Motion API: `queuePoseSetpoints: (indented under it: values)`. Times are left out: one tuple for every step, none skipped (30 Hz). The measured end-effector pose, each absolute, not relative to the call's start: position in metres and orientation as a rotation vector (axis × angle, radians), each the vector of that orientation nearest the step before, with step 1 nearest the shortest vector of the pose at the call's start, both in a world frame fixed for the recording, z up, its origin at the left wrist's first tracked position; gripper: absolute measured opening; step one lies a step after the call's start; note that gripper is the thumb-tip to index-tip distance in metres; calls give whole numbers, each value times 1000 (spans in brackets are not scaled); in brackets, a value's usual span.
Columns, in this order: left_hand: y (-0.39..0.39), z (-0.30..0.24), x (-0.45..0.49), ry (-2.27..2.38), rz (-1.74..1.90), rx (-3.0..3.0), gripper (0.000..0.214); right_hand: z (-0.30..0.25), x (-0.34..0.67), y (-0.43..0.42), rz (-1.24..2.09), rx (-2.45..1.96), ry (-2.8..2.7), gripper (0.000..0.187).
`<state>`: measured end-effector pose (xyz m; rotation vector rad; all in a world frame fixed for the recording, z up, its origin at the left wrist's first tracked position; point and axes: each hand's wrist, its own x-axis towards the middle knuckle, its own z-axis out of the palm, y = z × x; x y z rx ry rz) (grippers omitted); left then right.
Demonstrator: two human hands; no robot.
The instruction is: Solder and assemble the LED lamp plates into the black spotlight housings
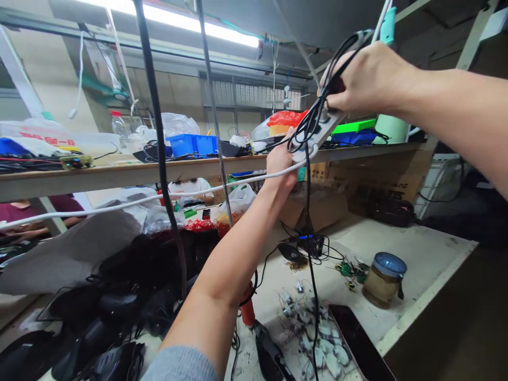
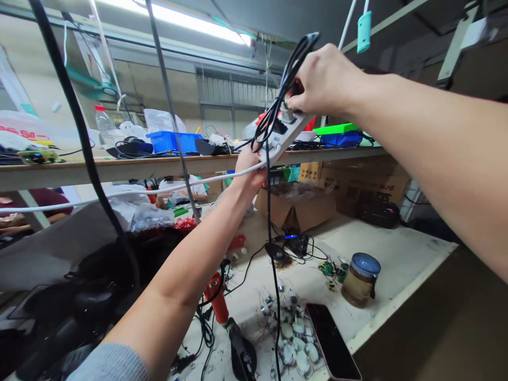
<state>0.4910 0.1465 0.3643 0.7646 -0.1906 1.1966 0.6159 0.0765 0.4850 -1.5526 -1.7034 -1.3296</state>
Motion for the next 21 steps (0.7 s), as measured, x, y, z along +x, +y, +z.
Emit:
queuePoseSetpoints:
  values:
    - [146,363,490,-194,1190,771,27,485,615,75,-1320,-1573,-1689,16]
    - [146,362,488,-191,1179,780,27,484,613,74,-1301,-1592,-1671,17]
    - [146,362,487,-180,1165,789,25,483,612,72,-1272,-1605,-1654,19]
    - [145,361,486,-159,1150,797,24,483,611,72,-1238,-1612,-1643,19]
    - [145,360,484,-130,1138,801,22,482,610,71,-1211,-1618,-1640,19]
    - [144,360,484,-101,1130,806,21,481,608,71,-1202,-1625,-1641,18]
    - [144,360,483,-80,1126,813,20,480,607,71,-1215,-1636,-1649,18]
    - [143,359,483,-70,1121,821,20,479,607,71,-1245,-1652,-1658,18]
    - [143,359,483,-69,1117,828,21,478,606,71,-1286,-1670,-1666,18]
    - [143,358,483,-75,1114,834,21,478,605,72,-1333,-1686,-1675,18]
    - [143,358,484,-80,1110,841,22,477,605,72,-1373,-1695,-1689,19]
    - [143,357,484,-78,1112,847,22,476,605,72,-1406,-1693,-1705,20]
    - [142,356,485,-67,1120,851,21,476,605,72,-1428,-1680,-1726,21]
    - [142,355,485,-54,1129,853,20,475,606,73,-1442,-1659,-1744,22]
    - [142,354,485,-39,1137,852,18,474,606,73,-1449,-1634,-1757,23]
    - [141,354,485,-28,1141,848,17,472,607,73,-1450,-1611,-1766,23]
    - [141,353,485,-23,1142,840,16,471,607,74,-1447,-1590,-1768,23]
    - [140,353,485,-19,1140,831,16,470,608,74,-1436,-1575,-1765,23]
    - [140,353,485,-13,1137,821,15,468,608,75,-1421,-1565,-1760,23]
    - [139,353,485,-5,1135,811,15,467,609,76,-1407,-1557,-1751,22]
    - [139,353,485,3,1136,802,14,466,609,77,-1396,-1549,-1742,21]
